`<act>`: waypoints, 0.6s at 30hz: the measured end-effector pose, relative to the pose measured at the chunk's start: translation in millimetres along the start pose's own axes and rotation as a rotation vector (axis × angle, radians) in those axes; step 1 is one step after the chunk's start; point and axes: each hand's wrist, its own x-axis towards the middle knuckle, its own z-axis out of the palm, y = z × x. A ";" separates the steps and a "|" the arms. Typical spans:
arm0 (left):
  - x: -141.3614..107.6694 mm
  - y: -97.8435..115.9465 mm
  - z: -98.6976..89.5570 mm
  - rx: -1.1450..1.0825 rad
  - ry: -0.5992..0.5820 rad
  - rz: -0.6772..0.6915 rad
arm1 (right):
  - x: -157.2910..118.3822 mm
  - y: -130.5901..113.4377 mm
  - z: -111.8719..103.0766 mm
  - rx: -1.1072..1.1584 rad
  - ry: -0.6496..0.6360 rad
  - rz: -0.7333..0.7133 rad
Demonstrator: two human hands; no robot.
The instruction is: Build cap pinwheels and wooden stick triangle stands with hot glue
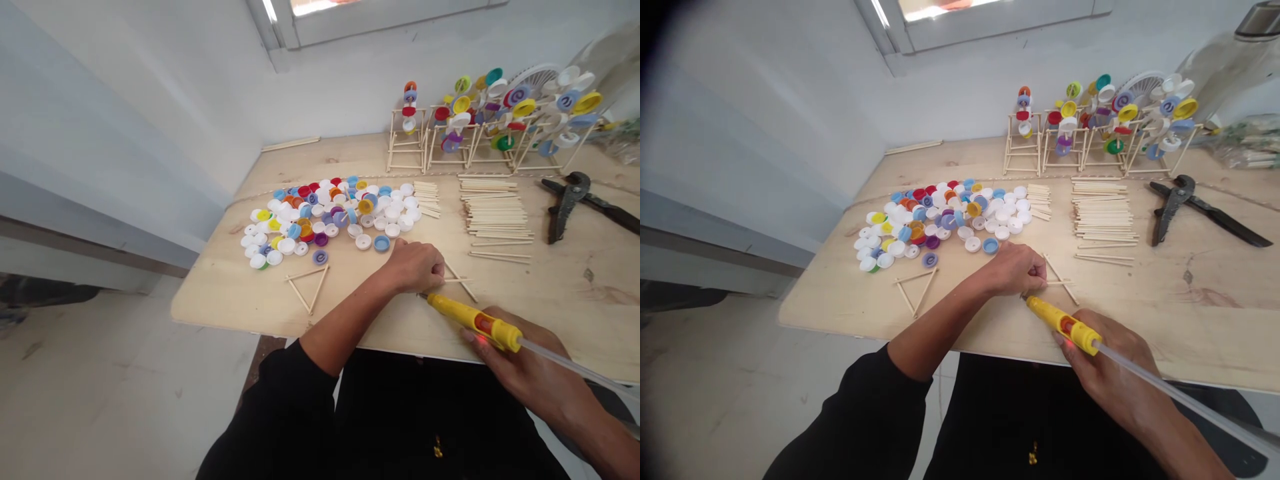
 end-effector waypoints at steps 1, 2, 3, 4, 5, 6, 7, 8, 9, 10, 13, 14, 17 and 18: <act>0.0 0.3 -0.2 -0.001 -0.001 -0.001 | 0.2 -0.2 -0.5 -0.004 -0.003 0.006; -0.1 0.6 -0.3 -0.001 0.001 -0.002 | 0.3 -0.2 -0.9 -0.007 -0.004 0.010; -0.1 0.9 -0.4 0.000 0.002 -0.003 | 0.3 -0.2 -1.1 -0.008 -0.005 0.013; -0.2 1.0 -0.3 0.002 0.004 -0.004 | 0.2 0.0 -1.1 -0.005 -0.008 0.012; -0.2 1.1 -0.2 0.005 0.008 -0.004 | 0.0 0.3 -1.0 -0.002 -0.011 0.013; -0.3 1.0 0.1 0.008 0.009 -0.003 | -0.2 0.6 -0.7 0.003 -0.020 0.012; -0.3 0.8 0.3 0.010 0.008 -0.002 | -0.5 0.9 -0.3 0.010 -0.025 0.011; -0.3 0.5 0.7 0.012 0.010 -0.001 | -0.8 1.2 0.1 0.017 -0.025 0.007; -0.2 0.1 1.1 0.013 0.013 0.002 | -0.9 1.3 0.4 0.021 -0.025 0.005; -0.2 -0.2 1.4 0.014 0.018 0.005 | -1.0 1.3 0.5 0.022 -0.025 0.003; 0.2 -1.1 2.0 0.014 0.023 0.012 | -0.3 0.6 -0.6 0.021 -0.023 0.000; 0.4 -1.3 2.0 0.012 0.021 0.013 | 0.0 0.1 -1.7 0.024 -0.029 0.000; 0.8 -1.3 1.5 0.008 0.013 0.012 | 0.4 -0.6 -7.7 0.068 -0.026 -0.008; 0.9 -1.2 1.3 0.007 0.011 0.011 | 0.1 -0.2 -10.3 0.084 -0.005 0.002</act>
